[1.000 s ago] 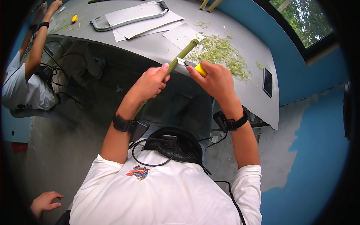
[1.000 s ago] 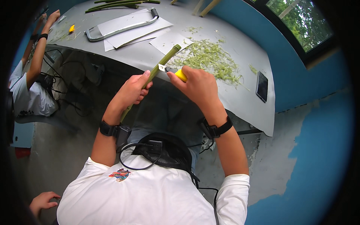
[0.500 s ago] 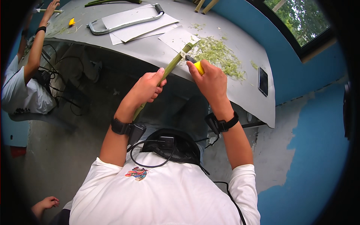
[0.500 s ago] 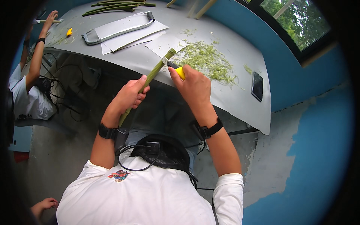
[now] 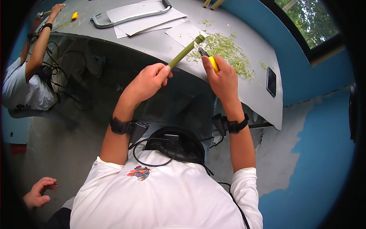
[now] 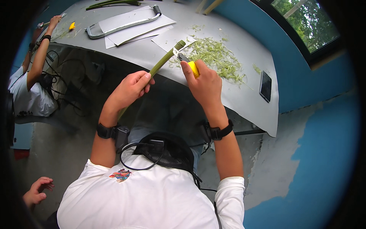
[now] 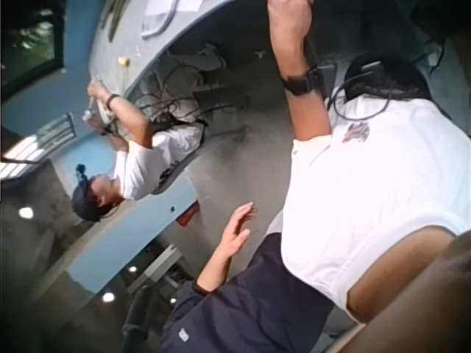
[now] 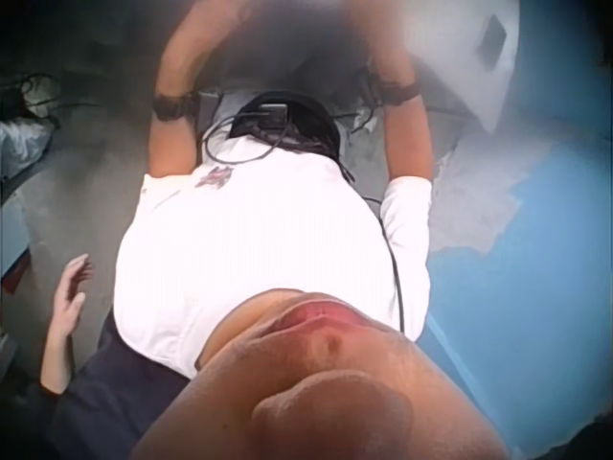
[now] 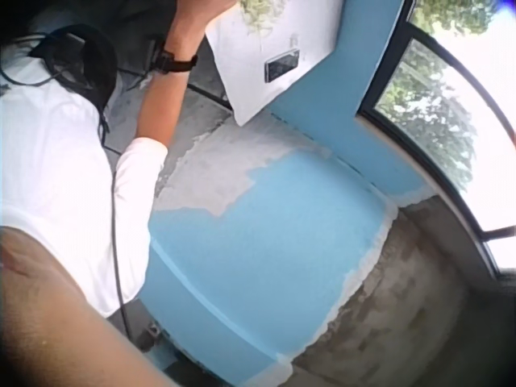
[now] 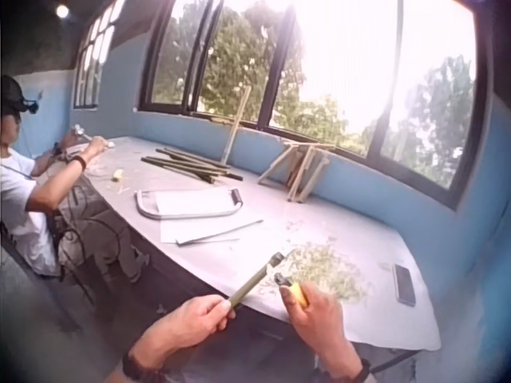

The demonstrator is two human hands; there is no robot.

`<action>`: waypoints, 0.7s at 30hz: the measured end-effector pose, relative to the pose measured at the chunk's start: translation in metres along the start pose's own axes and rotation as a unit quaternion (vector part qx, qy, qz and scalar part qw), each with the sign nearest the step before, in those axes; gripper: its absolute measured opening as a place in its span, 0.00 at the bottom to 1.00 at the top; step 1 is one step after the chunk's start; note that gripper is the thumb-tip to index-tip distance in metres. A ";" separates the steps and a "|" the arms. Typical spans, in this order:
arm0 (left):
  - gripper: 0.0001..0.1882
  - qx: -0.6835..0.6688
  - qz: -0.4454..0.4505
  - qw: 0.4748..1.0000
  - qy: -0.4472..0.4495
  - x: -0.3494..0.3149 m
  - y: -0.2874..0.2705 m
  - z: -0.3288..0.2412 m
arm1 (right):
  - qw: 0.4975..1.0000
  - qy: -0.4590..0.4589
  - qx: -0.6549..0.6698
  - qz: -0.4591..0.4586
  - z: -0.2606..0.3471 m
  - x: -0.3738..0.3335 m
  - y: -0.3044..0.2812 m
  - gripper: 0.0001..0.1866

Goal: Scraping the outer layer of a bamboo pole with a yellow scraping tool.

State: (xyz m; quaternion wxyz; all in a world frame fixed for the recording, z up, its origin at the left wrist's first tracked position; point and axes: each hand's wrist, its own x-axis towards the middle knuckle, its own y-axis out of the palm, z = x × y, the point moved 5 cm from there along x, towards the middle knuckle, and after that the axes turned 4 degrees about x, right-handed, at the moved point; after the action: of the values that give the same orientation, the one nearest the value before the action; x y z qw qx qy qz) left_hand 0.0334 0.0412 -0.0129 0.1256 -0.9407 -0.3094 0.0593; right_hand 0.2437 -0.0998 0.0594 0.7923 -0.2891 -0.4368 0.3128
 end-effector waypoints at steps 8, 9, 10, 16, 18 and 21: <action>0.28 -0.087 0.015 0.994 -0.063 -0.003 0.005 -0.004 | 0.997 -0.064 -0.029 0.042 0.016 -0.004 0.001 0.32; 0.28 -0.092 0.016 0.994 -0.062 -0.001 0.005 -0.003 | 0.995 -0.078 -0.041 0.047 0.019 -0.003 0.000 0.32; 0.28 -0.096 0.016 0.993 -0.060 0.000 0.005 -0.002 | 0.993 -0.091 -0.053 0.052 0.021 -0.002 0.000 0.31; 0.30 -0.041 -0.018 0.998 -0.040 0.004 0.007 -0.003 | 0.986 -0.120 -0.094 0.071 0.027 -0.001 0.003 0.31; 0.31 -0.013 -0.031 0.999 -0.033 0.005 0.006 -0.002 | 0.985 -0.120 -0.095 0.075 0.027 -0.001 0.003 0.31; 0.32 0.028 -0.053 0.998 -0.007 0.008 0.007 -0.002 | 0.986 -0.111 -0.099 0.081 0.026 0.001 0.003 0.31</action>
State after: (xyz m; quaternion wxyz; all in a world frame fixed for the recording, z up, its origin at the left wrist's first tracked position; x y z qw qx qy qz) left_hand 0.0440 0.0403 -0.0134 0.1530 -0.9186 -0.3581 0.0681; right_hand 0.2203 -0.0928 0.0696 0.6782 -0.3641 -0.5261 0.3615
